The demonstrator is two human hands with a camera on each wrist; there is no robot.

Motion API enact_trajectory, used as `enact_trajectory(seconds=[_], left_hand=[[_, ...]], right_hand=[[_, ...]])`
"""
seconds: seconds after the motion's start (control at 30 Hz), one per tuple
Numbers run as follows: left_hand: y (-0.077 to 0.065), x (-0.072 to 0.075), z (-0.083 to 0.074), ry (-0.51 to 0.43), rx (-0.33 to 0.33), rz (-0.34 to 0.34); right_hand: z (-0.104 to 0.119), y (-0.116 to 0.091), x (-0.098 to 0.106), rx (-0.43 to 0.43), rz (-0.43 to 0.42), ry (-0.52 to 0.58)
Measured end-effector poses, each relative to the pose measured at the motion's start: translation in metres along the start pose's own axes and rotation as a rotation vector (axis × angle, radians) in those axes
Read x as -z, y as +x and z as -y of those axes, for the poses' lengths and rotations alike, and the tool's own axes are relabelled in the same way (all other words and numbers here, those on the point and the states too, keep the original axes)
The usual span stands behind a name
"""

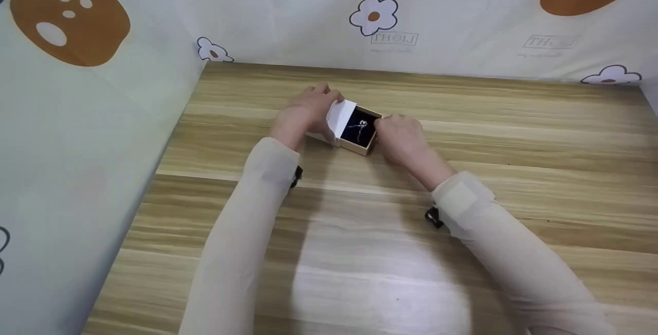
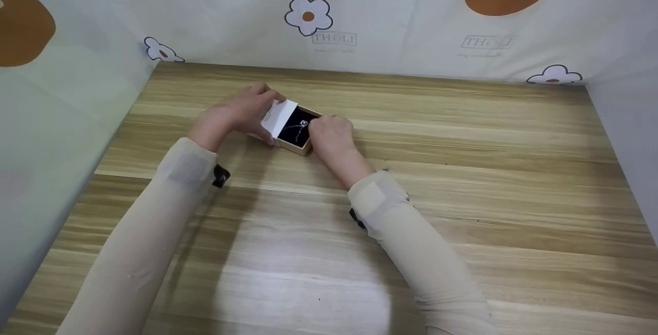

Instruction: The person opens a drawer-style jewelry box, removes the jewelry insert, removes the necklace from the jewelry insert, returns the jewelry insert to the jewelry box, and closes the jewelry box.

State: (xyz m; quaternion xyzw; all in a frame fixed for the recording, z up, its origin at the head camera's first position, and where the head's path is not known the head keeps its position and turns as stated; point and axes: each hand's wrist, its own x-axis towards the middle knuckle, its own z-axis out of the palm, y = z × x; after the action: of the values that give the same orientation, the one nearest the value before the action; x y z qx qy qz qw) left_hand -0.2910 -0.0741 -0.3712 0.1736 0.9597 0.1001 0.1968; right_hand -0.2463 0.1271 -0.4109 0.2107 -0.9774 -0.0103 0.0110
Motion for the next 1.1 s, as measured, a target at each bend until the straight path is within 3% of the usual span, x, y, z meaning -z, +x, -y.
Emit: enact_trajectory(seconds=[1.1], left_hand=[[-0.001,0.0,0.0,-0.004,0.0,-0.007]], right_hand=[[-0.014,-0.013,0.0,-0.02,0.022,0.04]])
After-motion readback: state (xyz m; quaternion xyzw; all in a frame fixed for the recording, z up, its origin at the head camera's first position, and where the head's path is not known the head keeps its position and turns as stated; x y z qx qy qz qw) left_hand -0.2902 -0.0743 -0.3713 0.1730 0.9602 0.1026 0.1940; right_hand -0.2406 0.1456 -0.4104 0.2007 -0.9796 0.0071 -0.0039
